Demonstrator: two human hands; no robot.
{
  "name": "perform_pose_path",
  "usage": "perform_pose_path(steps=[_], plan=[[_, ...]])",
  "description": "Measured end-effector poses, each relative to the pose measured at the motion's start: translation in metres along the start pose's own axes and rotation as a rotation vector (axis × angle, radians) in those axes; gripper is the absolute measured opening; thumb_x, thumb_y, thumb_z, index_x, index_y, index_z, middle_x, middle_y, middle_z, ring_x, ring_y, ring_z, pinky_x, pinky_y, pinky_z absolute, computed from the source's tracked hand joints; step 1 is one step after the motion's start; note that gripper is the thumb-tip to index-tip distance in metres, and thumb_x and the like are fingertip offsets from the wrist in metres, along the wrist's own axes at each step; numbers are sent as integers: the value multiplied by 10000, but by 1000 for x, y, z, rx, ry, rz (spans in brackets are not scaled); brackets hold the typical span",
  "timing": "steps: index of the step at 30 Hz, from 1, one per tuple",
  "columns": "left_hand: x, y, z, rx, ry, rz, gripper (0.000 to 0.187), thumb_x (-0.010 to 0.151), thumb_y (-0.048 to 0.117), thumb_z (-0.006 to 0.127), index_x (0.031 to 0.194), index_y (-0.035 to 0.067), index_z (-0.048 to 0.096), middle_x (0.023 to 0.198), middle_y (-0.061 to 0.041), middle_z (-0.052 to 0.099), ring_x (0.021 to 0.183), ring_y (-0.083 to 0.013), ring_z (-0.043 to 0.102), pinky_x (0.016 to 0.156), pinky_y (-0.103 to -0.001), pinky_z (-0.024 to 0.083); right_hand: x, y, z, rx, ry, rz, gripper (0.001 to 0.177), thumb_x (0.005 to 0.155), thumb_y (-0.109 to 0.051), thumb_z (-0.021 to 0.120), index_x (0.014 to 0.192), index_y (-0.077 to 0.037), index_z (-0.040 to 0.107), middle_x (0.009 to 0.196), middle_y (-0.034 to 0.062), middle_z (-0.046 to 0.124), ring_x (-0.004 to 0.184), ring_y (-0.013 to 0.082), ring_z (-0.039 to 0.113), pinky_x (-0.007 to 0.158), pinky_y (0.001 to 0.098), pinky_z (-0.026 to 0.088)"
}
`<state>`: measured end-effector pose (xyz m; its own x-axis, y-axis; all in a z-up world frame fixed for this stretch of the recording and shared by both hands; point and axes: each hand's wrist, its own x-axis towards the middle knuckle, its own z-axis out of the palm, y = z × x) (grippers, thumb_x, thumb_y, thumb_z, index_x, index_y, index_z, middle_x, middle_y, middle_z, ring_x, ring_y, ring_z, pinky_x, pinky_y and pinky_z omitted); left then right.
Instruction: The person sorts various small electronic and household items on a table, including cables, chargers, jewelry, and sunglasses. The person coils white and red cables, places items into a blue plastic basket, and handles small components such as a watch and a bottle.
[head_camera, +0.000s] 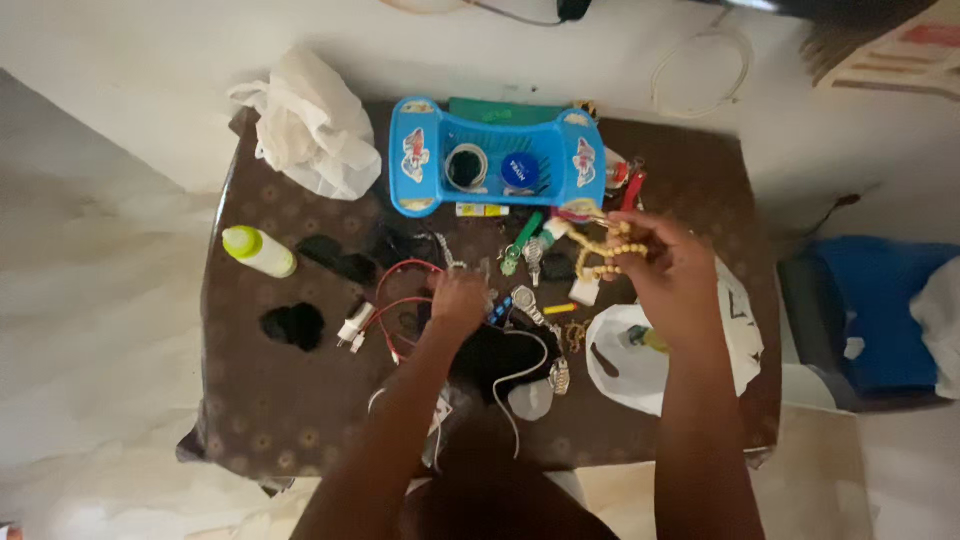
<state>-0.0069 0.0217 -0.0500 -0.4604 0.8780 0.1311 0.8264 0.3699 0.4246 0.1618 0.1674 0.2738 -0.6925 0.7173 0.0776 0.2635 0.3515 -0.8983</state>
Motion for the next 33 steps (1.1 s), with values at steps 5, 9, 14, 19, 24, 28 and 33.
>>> perform_pose_path(steps=[5,9,14,19,24,28,33], plan=[[12,-23,21,293,-221,101,223,804,124,686,1024,115,725,954,-145,735,1000,-346,703,865,-480,556,-29,49,11,-17,-15,184,483,883,135,595,1316,-61,680,1090,86,747,846,129,708,709,261,560],[20,-32,20,51,-320,-5,175,869,166,668,1016,126,754,1016,-159,746,996,-357,714,879,-513,551,-58,96,20,139,-92,330,364,897,107,618,1223,-35,701,1070,93,767,846,139,734,746,271,617],[41,-48,40,-9,-465,-204,246,876,139,686,1112,130,753,1139,-179,715,1034,-376,703,814,-504,590,-84,129,30,257,-192,339,367,858,89,619,1202,-27,673,1067,43,735,887,117,715,723,281,597],[55,-34,14,189,-585,-155,285,859,194,752,1129,100,744,1155,-163,719,1081,-342,711,842,-460,612,-91,134,38,202,-255,433,253,914,-26,713,1166,-20,729,945,45,757,801,124,678,701,288,582],[46,-10,-30,352,-428,-2,435,744,398,831,1040,88,754,1083,-162,707,1207,-366,563,973,-508,460,-88,129,43,211,-238,325,217,956,-86,705,1148,9,738,998,46,744,860,100,656,753,277,552],[50,8,-53,82,-55,-89,110,887,190,749,958,112,784,1001,-117,746,1146,-375,561,964,-554,415,-75,119,42,178,-229,404,236,971,-106,630,1181,-25,700,1024,40,761,863,97,702,748,273,583],[45,33,-112,-497,268,-58,119,950,151,714,1009,51,742,958,-151,735,940,-353,655,822,-491,497,-58,113,31,204,-178,305,252,963,-35,617,1198,-1,701,1108,103,778,987,160,736,816,316,621]])
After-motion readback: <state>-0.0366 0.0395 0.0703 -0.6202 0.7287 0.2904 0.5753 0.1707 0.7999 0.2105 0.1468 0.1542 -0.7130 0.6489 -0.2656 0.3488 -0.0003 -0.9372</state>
